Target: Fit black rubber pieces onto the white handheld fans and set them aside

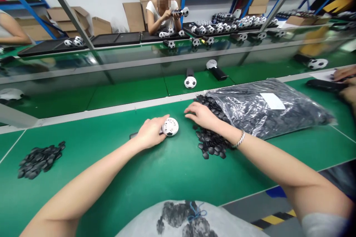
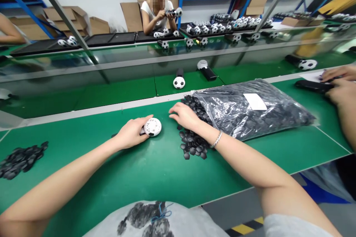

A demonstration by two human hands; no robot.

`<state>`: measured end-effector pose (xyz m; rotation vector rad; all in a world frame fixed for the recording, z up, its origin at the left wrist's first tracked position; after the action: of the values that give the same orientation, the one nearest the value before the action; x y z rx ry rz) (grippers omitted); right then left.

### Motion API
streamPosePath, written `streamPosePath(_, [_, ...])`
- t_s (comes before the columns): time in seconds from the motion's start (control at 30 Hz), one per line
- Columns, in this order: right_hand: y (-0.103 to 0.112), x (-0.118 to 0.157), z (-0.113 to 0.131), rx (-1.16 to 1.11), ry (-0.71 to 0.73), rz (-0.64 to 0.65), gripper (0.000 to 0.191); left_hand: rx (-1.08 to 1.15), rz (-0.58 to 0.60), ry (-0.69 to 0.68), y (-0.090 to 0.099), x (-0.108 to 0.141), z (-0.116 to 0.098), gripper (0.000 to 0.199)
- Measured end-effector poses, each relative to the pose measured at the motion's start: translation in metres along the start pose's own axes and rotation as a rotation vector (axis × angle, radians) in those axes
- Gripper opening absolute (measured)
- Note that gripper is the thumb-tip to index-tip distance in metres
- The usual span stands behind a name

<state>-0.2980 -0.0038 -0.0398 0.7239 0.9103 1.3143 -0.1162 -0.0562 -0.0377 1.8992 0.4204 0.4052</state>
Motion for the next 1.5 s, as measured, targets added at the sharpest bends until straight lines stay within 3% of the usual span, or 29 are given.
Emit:
streamPosePath(0.13, [0.006, 0.004, -0.029, 0.26, -0.15, 0.109, 0.016, -0.055, -0.004, -0.034, 0.002, -0.003, -0.002, 0.067])
streamPosePath(0.4, [-0.01, 0.018, 0.002, 0.698, 0.035, 0.261, 0.016, -0.049, -0.033, -0.067, 0.001, -0.003, 0.0, 0.065])
streamPosePath(0.47, [-0.007, 0.018, 0.002, 0.636, 0.02, 0.227, 0.019, -0.028, -0.017, -0.087, 0.0, -0.002, 0.002, 0.065])
streamPosePath(0.57, [0.002, 0.019, 0.005, 0.338, -0.008, 0.13, 0.025, -0.015, -0.009, -0.094, -0.001, -0.001, 0.004, 0.066])
streamPosePath(0.67, [0.004, 0.027, 0.024, 0.021, 0.051, 0.1, 0.02, -0.017, -0.004, -0.082, -0.001, -0.001, 0.004, 0.067])
streamPosePath(0.77, [0.004, 0.035, 0.046, -0.147, 0.099, 0.073, 0.012, -0.035, -0.012, -0.065, -0.002, -0.001, 0.0, 0.066])
streamPosePath(0.97, [0.002, 0.038, 0.059, -0.301, 0.115, 0.025, 0.006, -0.057, -0.049, 0.003, -0.002, 0.002, -0.006, 0.058])
streamPosePath(1.17, [-0.017, 0.029, 0.049, -0.513, 0.004, 0.071, 0.004, 0.045, -0.034, 0.03, -0.001, 0.002, -0.008, 0.077])
streamPosePath(1.33, [-0.022, 0.025, 0.045, -0.578, 0.004, 0.083, 0.007, 0.065, -0.104, 0.084, 0.0, 0.0, -0.011, 0.06])
streamPosePath(1.5, [-0.026, 0.024, 0.042, -0.609, -0.018, 0.063, 0.011, 0.07, -0.126, 0.087, 0.001, -0.001, -0.014, 0.056])
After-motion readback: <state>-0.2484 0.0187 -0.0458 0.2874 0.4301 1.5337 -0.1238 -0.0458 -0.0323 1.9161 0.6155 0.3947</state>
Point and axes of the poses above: each hand's wrist, its own x-axis away from the middle knuckle, its own y-axis out of the back of the hand, z = x × y, the point moved 5 cm from there along -x, towards the middle knuckle, and after that the axes turned 3 degrees about z, right-handed, at the moved point
